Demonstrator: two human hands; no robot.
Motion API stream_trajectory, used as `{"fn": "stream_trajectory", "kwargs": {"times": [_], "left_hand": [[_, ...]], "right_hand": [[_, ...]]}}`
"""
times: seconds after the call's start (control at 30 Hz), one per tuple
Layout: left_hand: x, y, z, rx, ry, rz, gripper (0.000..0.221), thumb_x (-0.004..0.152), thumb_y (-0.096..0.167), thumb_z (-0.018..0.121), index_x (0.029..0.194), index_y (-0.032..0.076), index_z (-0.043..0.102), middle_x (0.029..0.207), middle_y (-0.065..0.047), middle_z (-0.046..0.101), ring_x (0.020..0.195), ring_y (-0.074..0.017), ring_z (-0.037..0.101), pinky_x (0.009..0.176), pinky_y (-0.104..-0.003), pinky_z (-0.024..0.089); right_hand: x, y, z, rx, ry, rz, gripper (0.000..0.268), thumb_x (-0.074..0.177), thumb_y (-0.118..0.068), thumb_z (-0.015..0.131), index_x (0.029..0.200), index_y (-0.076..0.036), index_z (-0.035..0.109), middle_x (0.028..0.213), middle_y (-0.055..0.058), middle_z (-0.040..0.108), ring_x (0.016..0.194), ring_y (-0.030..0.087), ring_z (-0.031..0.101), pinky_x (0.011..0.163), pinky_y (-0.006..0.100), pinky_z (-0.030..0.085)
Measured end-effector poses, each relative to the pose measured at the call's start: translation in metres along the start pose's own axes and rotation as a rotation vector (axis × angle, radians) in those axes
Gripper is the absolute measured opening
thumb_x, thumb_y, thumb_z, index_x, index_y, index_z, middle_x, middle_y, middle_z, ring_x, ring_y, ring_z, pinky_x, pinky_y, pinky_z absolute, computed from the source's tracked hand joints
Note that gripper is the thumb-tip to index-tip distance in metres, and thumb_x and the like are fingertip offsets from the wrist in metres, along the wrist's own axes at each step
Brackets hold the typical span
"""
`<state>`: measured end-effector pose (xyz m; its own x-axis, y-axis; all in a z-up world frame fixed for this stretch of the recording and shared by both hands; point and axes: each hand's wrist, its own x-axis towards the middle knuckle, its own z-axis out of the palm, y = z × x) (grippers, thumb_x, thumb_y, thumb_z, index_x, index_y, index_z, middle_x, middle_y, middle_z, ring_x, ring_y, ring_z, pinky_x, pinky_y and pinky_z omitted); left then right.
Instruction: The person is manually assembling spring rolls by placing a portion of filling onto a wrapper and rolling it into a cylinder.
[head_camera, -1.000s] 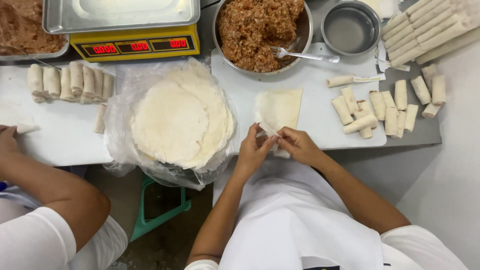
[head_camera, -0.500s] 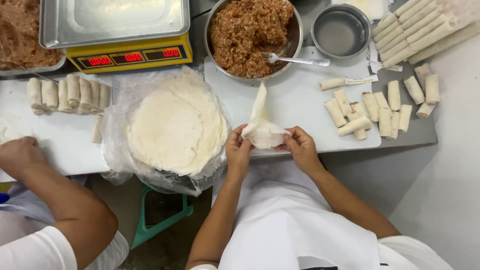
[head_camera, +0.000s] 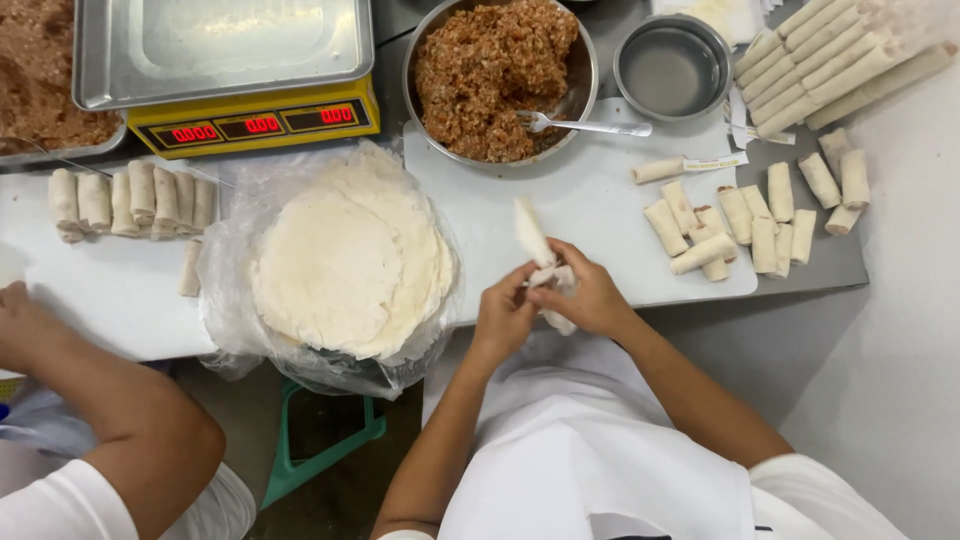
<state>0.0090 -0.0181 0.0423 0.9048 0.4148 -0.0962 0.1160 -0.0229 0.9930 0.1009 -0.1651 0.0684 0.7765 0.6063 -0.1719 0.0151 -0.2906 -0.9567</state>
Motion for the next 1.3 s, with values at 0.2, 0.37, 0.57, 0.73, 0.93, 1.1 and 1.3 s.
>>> {"fn": "stream_trajectory", "kwargs": {"times": [0.2, 0.37, 0.57, 0.73, 0.93, 1.1, 1.3], "left_hand": [[-0.004, -0.025, -0.018, -0.538, -0.050, -0.260, 0.041, 0.095, 0.003, 0.070, 0.135, 0.004, 0.063, 0.114, -0.015, 0.076, 0.098, -0.0215, 0.074, 0.083, -0.036, 0.065], [0.006, 0.031, -0.016, -0.370, -0.028, -0.242, 0.055, 0.089, 0.019, 0.081, 0.137, 0.006, 0.057, 0.122, -0.020, 0.072, 0.105, -0.0236, 0.071, 0.089, -0.040, 0.063], [0.018, 0.010, -0.002, -0.663, 0.143, -0.321, 0.031, 0.100, 0.014, 0.066, 0.131, 0.007, 0.065, 0.115, -0.012, 0.076, 0.098, -0.0193, 0.073, 0.086, -0.035, 0.062], [0.012, 0.054, -0.007, -0.421, 0.087, -0.316, 0.024, 0.100, 0.020, 0.068, 0.121, 0.010, 0.072, 0.105, -0.008, 0.075, 0.094, -0.0149, 0.069, 0.090, -0.035, 0.059], [0.026, 0.036, -0.029, -0.160, 0.232, -0.122, 0.014, 0.102, 0.019, 0.065, 0.106, 0.011, 0.076, 0.088, -0.004, 0.069, 0.084, -0.0116, 0.059, 0.084, -0.031, 0.052], [0.018, 0.098, -0.020, 0.134, -0.104, 0.307, 0.014, 0.091, 0.004, 0.073, 0.104, 0.007, 0.077, 0.088, -0.013, 0.073, 0.086, -0.0282, 0.070, 0.084, -0.041, 0.055], [0.001, 0.102, -0.031, 0.196, 0.111, 0.550, 0.062, 0.087, 0.011, 0.082, 0.142, 0.003, 0.053, 0.138, -0.019, 0.059, 0.132, -0.0400, 0.055, 0.111, -0.052, 0.044]], "right_hand": [[0.019, -0.010, -0.016, -0.186, 0.258, -0.280, 0.013, 0.091, -0.009, 0.077, 0.104, -0.008, 0.077, 0.088, 0.013, 0.074, 0.088, 0.024, 0.070, 0.085, 0.040, 0.054], [0.003, -0.028, 0.011, -0.217, 0.204, -0.300, 0.011, 0.101, -0.016, 0.067, 0.108, -0.011, 0.074, 0.081, 0.009, 0.069, 0.075, 0.021, 0.065, 0.076, 0.037, 0.054], [0.005, 0.002, -0.025, -0.111, 0.257, -0.020, 0.016, 0.104, -0.019, 0.066, 0.119, -0.015, 0.067, 0.081, 0.004, 0.066, 0.071, 0.014, 0.060, 0.073, 0.032, 0.054], [0.000, -0.015, -0.022, -0.202, -0.033, 0.110, 0.048, 0.080, -0.020, 0.088, 0.120, -0.009, 0.063, 0.090, 0.015, 0.072, 0.078, 0.024, 0.067, 0.071, 0.039, 0.055], [0.000, -0.032, -0.043, -0.444, -0.101, 0.041, 0.035, 0.086, -0.019, 0.082, 0.117, -0.010, 0.068, 0.092, 0.019, 0.076, 0.086, 0.033, 0.072, 0.077, 0.045, 0.057], [0.012, -0.057, -0.028, -0.952, 0.115, -0.569, 0.099, 0.077, -0.055, 0.080, 0.159, -0.020, 0.038, 0.149, 0.009, 0.045, 0.133, 0.033, 0.044, 0.096, 0.045, 0.037], [0.023, -0.066, -0.051, -0.828, 0.302, -0.835, 0.019, 0.101, -0.036, 0.069, 0.108, -0.019, 0.073, 0.078, -0.004, 0.059, 0.082, 0.016, 0.063, 0.106, 0.042, 0.036]]}}
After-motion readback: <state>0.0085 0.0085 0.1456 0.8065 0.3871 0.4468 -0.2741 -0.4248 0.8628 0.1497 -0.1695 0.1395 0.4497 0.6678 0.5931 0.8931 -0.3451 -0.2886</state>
